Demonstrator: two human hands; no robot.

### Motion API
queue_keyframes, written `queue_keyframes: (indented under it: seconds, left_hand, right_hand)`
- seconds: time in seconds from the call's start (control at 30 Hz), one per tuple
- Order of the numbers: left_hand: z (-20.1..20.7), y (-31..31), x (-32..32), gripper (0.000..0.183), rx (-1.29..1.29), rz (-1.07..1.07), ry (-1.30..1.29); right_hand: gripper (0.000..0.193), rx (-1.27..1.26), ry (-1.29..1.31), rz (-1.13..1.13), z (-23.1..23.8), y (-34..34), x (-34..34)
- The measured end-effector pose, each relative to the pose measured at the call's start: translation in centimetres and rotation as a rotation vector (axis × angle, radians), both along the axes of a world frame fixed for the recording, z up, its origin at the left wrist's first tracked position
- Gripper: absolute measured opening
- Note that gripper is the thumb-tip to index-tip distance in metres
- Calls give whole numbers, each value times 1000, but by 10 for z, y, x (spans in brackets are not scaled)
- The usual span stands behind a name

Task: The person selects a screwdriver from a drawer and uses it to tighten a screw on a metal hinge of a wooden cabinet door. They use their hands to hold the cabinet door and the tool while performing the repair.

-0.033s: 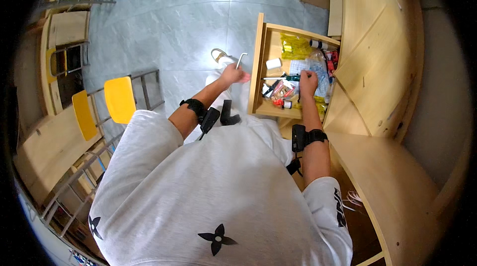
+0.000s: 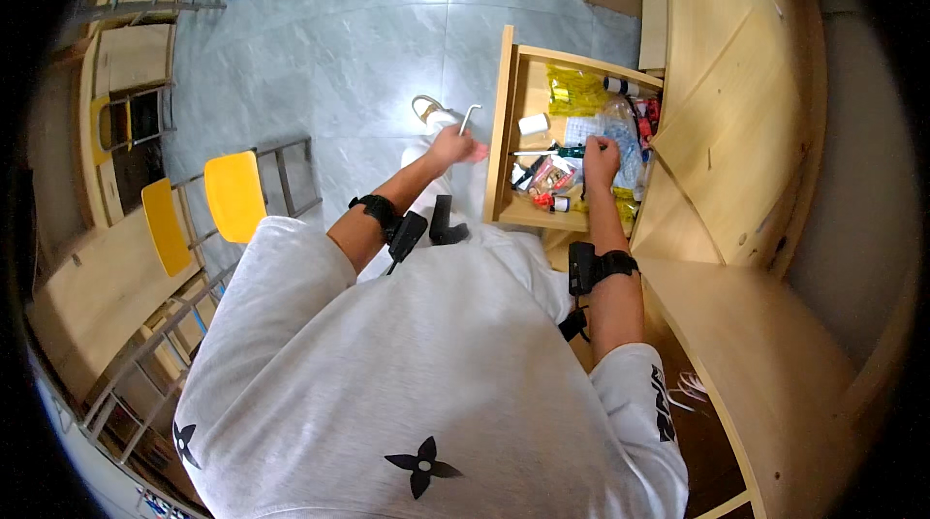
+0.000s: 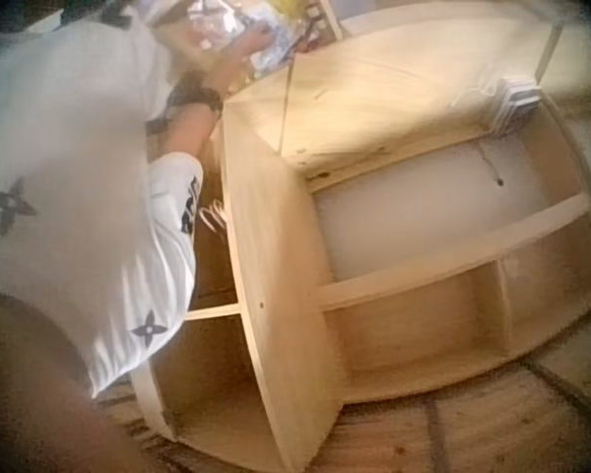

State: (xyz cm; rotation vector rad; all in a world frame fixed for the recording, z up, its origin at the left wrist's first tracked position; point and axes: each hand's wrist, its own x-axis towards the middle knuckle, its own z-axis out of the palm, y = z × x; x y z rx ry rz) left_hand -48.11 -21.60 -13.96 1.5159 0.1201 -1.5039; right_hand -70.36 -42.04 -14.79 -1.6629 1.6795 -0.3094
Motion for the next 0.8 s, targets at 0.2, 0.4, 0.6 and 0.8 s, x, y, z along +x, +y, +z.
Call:
queue_keyframes:
  seconds: [0.2, 0.4, 0.6, 0.8]
  left_hand:
    - [14, 11, -1, 10, -82, -3, 126]
    - [22, 13, 0, 13, -112, -57, 173]
    - [34, 15, -4, 14, -149, -2, 262]
    - [37, 17, -10, 9, -206, 36, 350]
  right_hand:
    - [39, -90, 49, -36, 0, -6, 1]
    - [33, 131, -255, -313, 14, -30, -7]
    - [10, 417, -1020, -454, 59, -33, 28]
    - [14, 738, -207, 268, 43, -3, 49]
